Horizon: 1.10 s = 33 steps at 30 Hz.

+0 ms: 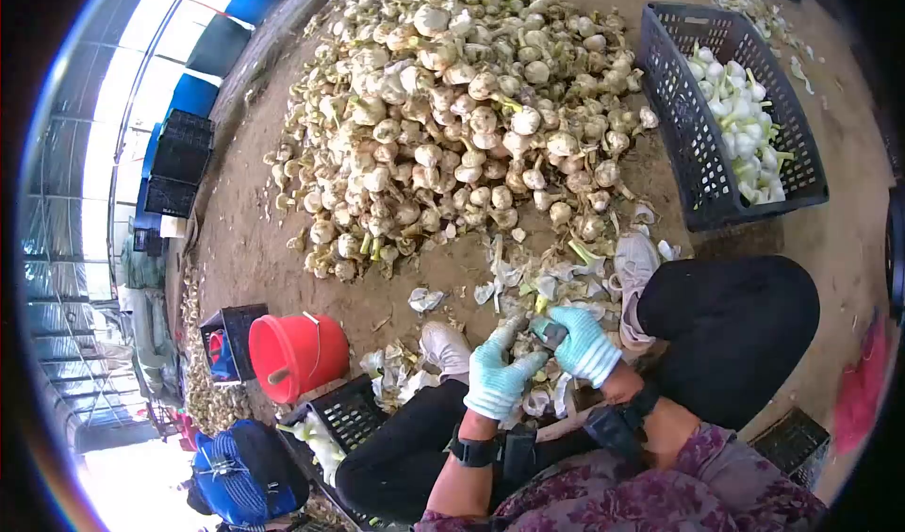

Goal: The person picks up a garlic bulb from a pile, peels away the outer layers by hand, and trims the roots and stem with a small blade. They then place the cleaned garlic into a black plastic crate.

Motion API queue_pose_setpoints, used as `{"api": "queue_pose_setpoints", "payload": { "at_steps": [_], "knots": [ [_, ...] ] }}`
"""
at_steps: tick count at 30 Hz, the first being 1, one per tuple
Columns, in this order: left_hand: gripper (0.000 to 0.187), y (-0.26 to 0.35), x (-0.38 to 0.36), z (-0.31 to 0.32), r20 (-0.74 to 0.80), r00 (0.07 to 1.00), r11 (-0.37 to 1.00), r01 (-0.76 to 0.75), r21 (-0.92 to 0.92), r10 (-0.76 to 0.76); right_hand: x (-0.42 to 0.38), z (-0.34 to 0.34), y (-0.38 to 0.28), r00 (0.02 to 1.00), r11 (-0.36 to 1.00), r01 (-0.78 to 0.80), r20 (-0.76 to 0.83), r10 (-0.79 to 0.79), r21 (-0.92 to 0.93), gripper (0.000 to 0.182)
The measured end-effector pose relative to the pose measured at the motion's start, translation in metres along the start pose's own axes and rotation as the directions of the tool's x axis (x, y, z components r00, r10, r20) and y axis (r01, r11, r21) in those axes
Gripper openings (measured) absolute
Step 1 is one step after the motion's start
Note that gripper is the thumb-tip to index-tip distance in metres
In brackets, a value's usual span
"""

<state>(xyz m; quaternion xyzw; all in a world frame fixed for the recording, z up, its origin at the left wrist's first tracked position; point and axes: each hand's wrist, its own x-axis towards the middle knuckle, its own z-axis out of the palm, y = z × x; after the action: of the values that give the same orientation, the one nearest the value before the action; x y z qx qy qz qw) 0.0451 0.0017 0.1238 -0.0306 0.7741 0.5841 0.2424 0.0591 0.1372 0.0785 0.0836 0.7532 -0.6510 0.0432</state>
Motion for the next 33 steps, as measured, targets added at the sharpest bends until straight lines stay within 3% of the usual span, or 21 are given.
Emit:
{"api": "queue_pose_setpoints", "payload": {
  "at_steps": [1, 2, 5, 6, 9, 10, 12, 15, 16, 19, 20, 22, 23, 24, 26, 28, 29, 31, 33],
  "knots": [
    [0.056, 0.001, -0.003, -0.002, 0.021, 1.0, 0.999, 0.02, -0.039, -0.019, -0.002, 0.001, 0.0, 1.0, 0.998, -0.023, 0.013, 0.022, 0.063, 0.016],
    [0.053, 0.001, -0.005, -0.004, 0.053, 0.998, 0.997, 0.022, -0.069, -0.018, -0.001, -0.009, -0.008, 0.995, 0.989, 0.063, 0.079, -0.053, -0.132, 0.015],
    [0.05, 0.016, -0.008, -0.007, 0.099, 0.986, 0.936, 0.157, -0.315, -0.132, -0.005, -0.01, -0.007, 0.991, 0.988, 0.137, 0.014, -0.136, -0.071, 0.013],
    [0.048, 0.019, -0.009, -0.007, 0.112, 0.981, 0.938, 0.182, -0.296, -0.156, -0.007, -0.012, -0.012, 0.994, 0.991, 0.111, -0.004, -0.111, -0.073, 0.011],
    [0.044, 0.007, -0.006, -0.002, 0.039, 0.997, 0.946, 0.081, -0.313, -0.072, -0.007, -0.017, -0.026, 0.999, 0.991, 0.017, 0.029, -0.013, -0.132, 0.011],
    [0.041, 0.007, -0.005, 0.0, 0.065, 0.993, 0.859, 0.122, -0.496, -0.103, -0.008, -0.017, -0.028, 0.987, 0.965, 0.145, -0.037, -0.156, -0.218, 0.013],
    [0.034, 0.006, -0.003, 0.003, 0.138, 0.979, 0.579, 0.201, -0.79, -0.152, -0.008, -0.018, -0.033, 0.971, 0.933, 0.208, -0.05, -0.232, -0.292, 0.015],
    [0.038, -0.002, 0.004, 0.0, 0.265, 0.919, 0.3, 0.351, -0.887, -0.292, -0.008, -0.02, -0.036, 0.97, 0.936, 0.214, -0.051, -0.237, -0.28, 0.019],
    [0.052, -0.003, 0.005, 0.0, 0.261, 0.918, 0.357, 0.361, -0.862, -0.299, -0.007, -0.019, -0.032, 0.973, 0.946, 0.203, -0.06, -0.225, -0.251, 0.02],
    [0.063, -0.01, 0.008, 0.009, 0.093, 0.985, 0.51, 0.154, -0.846, -0.144, 0.0, -0.014, -0.027, 0.953, 0.959, 0.259, -0.132, -0.273, -0.11, 0.025],
    [0.068, -0.007, 0.007, 0.014, -0.018, 0.992, 0.722, 0.08, -0.688, -0.127, 0.001, -0.013, -0.032, 0.949, 0.957, 0.279, -0.125, -0.288, -0.084, 0.025],
    [0.066, -0.01, 0.006, 0.016, -0.096, 0.987, 0.724, 0.03, -0.689, -0.132, 0.0, -0.015, -0.037, 0.952, 0.955, 0.288, -0.09, -0.294, -0.068, 0.022],
    [0.066, -0.012, 0.006, 0.015, -0.137, 0.982, 0.726, 0.003, -0.688, -0.133, -0.001, -0.017, -0.04, 0.978, 0.981, 0.196, -0.07, -0.195, 0.008, 0.022],
    [0.054, -0.014, 0.008, 0.011, -0.08, 0.986, 0.696, 0.043, -0.716, -0.144, -0.002, -0.018, -0.042, 0.995, 0.992, 0.099, -0.043, -0.095, 0.081, 0.021],
    [0.049, -0.013, 0.011, 0.004, 0.026, 0.964, 0.587, 0.183, -0.789, -0.266, -0.003, -0.022, -0.038, 0.996, 0.98, -0.062, 0.076, 0.048, 0.192, 0.018],
    [0.04, -0.03, 0.014, -0.008, 0.13, 0.895, 0.477, 0.344, -0.808, -0.427, -0.013, -0.018, -0.037, 0.99, 0.915, -0.144, 0.046, 0.136, 0.377, 0.019],
    [0.039, -0.043, 0.018, -0.01, 0.128, 0.903, 0.48, 0.333, -0.812, -0.41, -0.016, -0.015, -0.037, 0.983, 0.866, -0.179, 0.04, 0.181, 0.467, 0.02],
    [0.036, -0.059, 0.024, -0.01, 0.124, 0.918, 0.486, 0.31, -0.817, -0.376, -0.012, -0.016, -0.036, 0.98, 0.873, -0.19, 0.034, 0.196, 0.45, 0.021],
    [0.037, -0.053, 0.028, -0.009, 0.01, 0.955, 0.687, 0.222, -0.692, -0.298, -0.01, -0.02, -0.031, 0.976, 0.878, -0.205, 0.019, 0.218, 0.433, 0.022]
  ]
}}
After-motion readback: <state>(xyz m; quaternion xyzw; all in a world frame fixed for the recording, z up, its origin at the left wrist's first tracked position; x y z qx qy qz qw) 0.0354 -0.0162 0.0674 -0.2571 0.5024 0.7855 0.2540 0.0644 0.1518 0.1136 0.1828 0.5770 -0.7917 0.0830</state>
